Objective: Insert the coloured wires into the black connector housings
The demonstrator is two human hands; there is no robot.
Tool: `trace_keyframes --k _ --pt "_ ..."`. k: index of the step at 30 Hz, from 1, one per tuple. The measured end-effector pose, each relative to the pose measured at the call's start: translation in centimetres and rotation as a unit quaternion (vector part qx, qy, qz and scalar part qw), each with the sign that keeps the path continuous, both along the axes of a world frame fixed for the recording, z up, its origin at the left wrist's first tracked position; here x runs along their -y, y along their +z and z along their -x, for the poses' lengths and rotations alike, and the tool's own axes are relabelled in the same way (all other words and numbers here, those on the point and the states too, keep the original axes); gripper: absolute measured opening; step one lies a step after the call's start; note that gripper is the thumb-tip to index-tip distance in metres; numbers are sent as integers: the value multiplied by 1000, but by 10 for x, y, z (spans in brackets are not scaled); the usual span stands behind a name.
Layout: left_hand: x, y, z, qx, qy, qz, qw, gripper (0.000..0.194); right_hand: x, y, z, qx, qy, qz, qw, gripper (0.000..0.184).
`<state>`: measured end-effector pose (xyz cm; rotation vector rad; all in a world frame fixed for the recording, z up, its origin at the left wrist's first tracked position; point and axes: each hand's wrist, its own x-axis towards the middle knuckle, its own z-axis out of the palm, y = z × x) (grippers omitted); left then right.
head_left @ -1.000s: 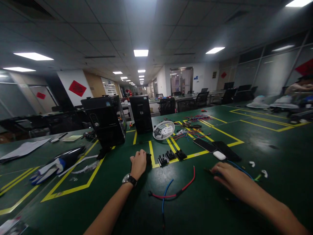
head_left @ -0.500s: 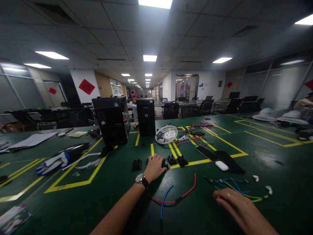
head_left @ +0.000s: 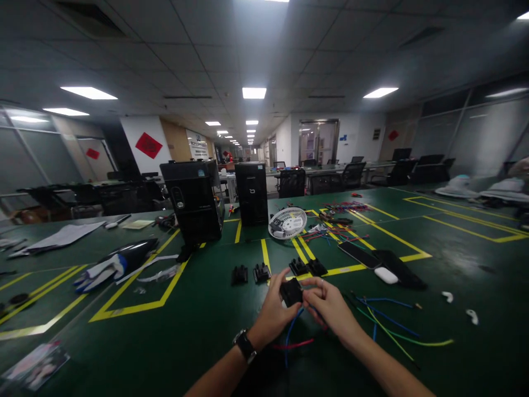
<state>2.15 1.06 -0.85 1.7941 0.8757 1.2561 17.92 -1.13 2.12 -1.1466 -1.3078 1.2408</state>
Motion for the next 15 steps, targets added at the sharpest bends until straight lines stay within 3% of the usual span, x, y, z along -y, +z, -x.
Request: trace_keyframes --k 8,11,15 --pt "15 9 -8 16 -27 0 1000 42 9 4 -3 47 -26 -19 998 44" --pt "15 9 -8 21 -55 30 998 36 8 3 -3 59 -32 -40 997 43" --pt "14 8 -10 28 -41 42 998 36 7 -3 -7 106 -61 -97 988 36"
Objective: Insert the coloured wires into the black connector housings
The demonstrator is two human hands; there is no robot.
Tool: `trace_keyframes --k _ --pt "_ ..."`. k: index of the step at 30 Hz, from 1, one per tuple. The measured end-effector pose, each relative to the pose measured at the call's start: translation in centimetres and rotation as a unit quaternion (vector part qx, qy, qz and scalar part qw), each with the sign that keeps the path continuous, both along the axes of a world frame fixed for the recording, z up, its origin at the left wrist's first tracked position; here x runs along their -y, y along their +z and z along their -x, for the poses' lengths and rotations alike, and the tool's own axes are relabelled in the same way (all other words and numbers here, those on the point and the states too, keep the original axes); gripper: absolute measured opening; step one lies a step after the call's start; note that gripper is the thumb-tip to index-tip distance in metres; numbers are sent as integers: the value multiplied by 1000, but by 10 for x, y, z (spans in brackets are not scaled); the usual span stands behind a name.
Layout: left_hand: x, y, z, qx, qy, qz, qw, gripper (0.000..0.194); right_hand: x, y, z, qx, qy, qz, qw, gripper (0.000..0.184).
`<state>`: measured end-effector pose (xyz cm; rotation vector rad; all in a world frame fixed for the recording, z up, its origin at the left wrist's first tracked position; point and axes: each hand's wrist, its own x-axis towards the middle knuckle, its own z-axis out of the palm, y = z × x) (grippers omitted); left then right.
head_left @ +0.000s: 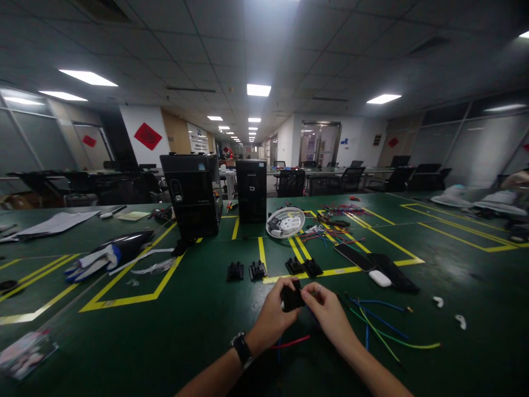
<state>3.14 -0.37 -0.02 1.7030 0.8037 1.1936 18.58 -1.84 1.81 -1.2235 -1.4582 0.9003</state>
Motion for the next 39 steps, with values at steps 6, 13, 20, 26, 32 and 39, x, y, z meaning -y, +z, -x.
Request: trace_keyframes --k 6,13,20,26,32,39 --pt "4 3 -2 51 -26 16 998 33 -1 -4 -2 23 -18 -51 998 32" --pt "5 2 -2 -31 55 -39 997 27 2 -3 1 17 -9 -55 998 36" --pt "5 -2 -3 -36 61 -51 996 29 3 -3 0 8 -7 -44 999 34" --pt "6 -4 -7 -48 75 -52 995 30 2 -1 1 -12 -11 -40 999 36" --pt "9 -1 -3 -78 64 -123 987 22 3 -2 1 -34 6 -20 999 38" --pt "15 4 5 -121 32 -177 976 30 4 2 2 -61 25 8 998 41"
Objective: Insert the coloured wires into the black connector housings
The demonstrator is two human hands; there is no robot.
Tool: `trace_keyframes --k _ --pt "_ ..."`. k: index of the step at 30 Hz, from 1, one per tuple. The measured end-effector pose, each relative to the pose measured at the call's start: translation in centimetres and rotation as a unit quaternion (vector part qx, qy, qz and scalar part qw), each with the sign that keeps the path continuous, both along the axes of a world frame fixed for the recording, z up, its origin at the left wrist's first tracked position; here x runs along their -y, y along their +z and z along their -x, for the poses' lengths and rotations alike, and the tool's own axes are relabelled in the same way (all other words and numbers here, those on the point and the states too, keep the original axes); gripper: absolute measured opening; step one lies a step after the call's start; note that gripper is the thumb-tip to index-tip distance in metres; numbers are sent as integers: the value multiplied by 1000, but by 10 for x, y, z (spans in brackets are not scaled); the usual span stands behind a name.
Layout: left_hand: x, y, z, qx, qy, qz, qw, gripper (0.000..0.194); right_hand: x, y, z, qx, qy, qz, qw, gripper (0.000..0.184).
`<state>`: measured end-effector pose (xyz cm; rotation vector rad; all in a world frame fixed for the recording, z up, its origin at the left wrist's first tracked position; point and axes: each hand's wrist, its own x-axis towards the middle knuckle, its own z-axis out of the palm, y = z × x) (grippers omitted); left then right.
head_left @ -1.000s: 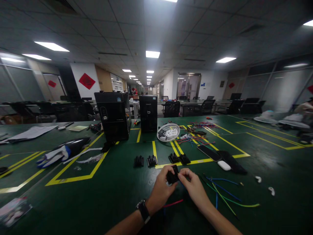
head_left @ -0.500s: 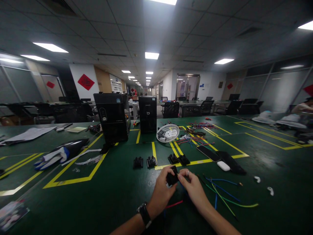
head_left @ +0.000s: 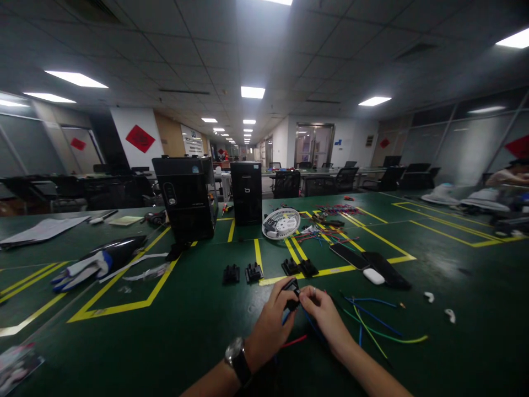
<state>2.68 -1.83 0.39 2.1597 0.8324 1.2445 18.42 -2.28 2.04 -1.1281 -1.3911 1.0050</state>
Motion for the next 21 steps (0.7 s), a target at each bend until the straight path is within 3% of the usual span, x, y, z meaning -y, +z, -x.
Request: trace_keyframes --k 3,7,13,17,21 --pt "-1 4 2 50 -28 35 998 36 1 3 0 44 -9 -15 999 42" --pt "-6 7 -1 169 -14 146 975 32 8 6 4 114 -18 -31 993 43" --pt "-5 6 -10 167 10 248 954 35 21 11 10 158 22 -41 986 36" --pt "-2 9 -19 167 28 240 956 42 20 21 -6 265 32 -82 960 33" --pt "-4 23 -37 180 20 196 964 44 14 50 -33 345 103 -91 928 36"
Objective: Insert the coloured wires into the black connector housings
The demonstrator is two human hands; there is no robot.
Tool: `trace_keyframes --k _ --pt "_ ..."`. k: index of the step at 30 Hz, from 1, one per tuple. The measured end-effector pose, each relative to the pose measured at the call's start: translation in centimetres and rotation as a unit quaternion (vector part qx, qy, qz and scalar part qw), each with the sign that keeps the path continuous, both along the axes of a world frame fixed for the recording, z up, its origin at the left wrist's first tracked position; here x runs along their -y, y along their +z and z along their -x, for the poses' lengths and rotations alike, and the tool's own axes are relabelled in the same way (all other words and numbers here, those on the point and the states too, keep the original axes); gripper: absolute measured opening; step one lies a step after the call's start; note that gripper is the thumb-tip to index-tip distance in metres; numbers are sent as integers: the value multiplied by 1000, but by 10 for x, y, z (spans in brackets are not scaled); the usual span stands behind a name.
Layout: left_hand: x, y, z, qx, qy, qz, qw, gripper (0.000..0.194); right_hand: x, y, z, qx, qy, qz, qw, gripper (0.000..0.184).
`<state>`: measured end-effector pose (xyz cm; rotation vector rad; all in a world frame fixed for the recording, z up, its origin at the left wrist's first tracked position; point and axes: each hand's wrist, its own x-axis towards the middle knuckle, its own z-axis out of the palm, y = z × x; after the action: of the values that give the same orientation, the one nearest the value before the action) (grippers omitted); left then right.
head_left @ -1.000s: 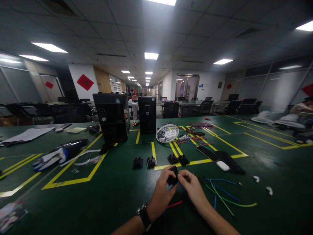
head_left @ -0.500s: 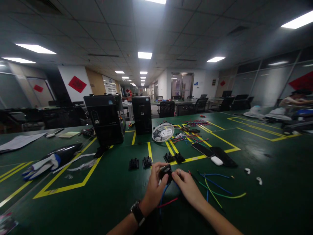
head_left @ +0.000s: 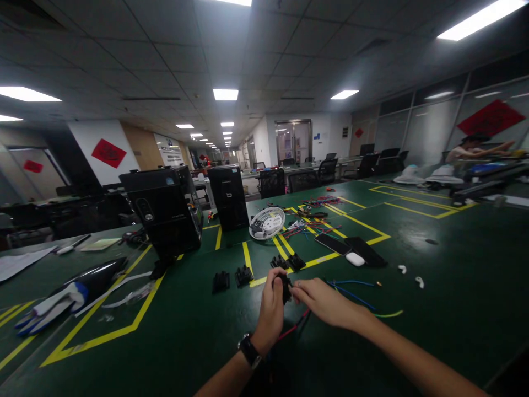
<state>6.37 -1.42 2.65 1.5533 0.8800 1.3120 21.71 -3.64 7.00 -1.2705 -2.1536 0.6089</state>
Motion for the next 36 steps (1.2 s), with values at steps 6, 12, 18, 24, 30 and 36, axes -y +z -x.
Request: trace_keyframes --k 6,12,18,24,30,36 --pt "-18 35 -36 146 86 -10 986 46 -9 36 -1 -25 -71 -6 997 35" --pt "-15 40 -16 65 33 -94 993 44 -10 59 -5 90 -33 0 995 37" --pt "-30 63 2 168 82 -86 979 44 0 65 18 110 -83 -105 985 40" --pt "-106 80 62 352 188 113 910 38 15 4 44 94 -125 -32 987 42" --pt "-131 30 61 -96 143 9 985 38 19 -13 80 116 -4 -66 991 31" --pt "-144 -3 37 -308 158 25 938 38 9 -11 19 180 -78 -88 977 27"
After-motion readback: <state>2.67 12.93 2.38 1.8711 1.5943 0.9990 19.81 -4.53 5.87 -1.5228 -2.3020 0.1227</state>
